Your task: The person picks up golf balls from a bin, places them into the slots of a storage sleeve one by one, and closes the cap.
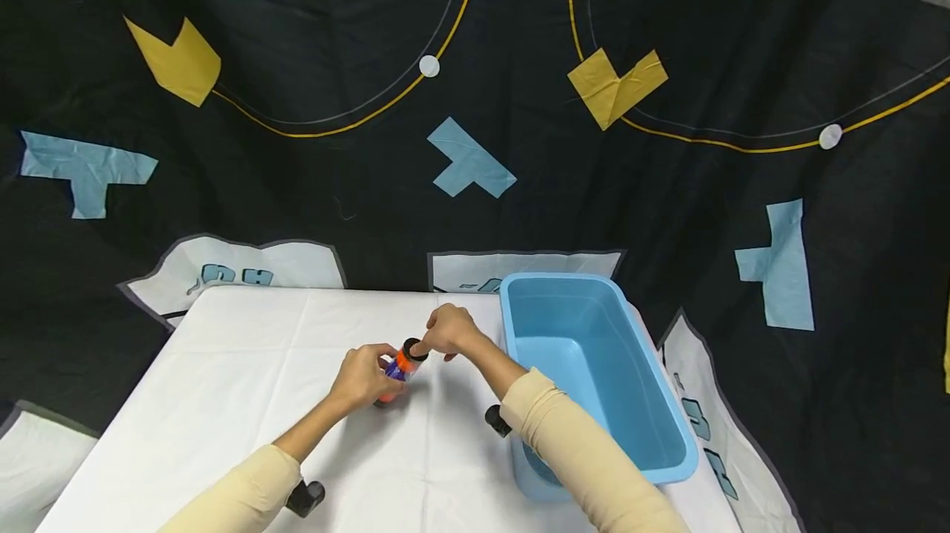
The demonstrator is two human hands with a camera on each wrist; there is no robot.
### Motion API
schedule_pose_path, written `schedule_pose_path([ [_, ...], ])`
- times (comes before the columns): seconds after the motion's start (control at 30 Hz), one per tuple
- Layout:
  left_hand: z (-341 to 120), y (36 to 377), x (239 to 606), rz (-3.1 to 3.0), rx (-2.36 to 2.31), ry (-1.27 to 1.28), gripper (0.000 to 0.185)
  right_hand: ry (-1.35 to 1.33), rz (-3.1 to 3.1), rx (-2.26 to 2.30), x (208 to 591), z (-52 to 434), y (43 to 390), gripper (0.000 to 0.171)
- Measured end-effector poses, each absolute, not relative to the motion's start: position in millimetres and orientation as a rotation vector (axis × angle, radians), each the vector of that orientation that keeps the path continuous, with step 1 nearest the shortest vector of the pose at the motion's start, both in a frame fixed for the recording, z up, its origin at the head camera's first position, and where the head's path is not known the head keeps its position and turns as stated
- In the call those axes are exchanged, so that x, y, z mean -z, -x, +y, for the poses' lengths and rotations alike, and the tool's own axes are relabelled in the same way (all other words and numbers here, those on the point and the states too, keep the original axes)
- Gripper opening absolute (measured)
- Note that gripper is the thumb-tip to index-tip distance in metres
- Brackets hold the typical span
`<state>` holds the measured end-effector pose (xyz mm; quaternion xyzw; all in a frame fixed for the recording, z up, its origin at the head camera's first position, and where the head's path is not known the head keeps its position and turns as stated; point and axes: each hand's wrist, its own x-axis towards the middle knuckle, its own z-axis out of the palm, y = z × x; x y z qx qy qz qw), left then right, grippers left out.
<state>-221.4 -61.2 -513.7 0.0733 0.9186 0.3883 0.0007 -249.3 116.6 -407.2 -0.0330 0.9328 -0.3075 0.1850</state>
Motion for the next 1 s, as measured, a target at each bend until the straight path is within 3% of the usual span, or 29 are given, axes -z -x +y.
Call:
schedule_pose_path([
  [0.27, -64.4, 241.1, 502.9, 2.937, -1.248, -0.071, 0.043, 0.101, 2.648, 0.858, 369.9, 151.6, 256.4, 0.031],
  [0.6, -62.6, 251.7, 506.4, 2.946, -1.314, 0.148, 0.043, 0.045, 2.646, 0.862, 365.9, 170.5, 255.5, 0.017],
  [1.0, -43.6, 250.5, 519.5, 2.924, -1.422, 0.192, 0.051, 0.038, 2.636, 0.928, 369.8, 176.1, 252.1, 0.018],
])
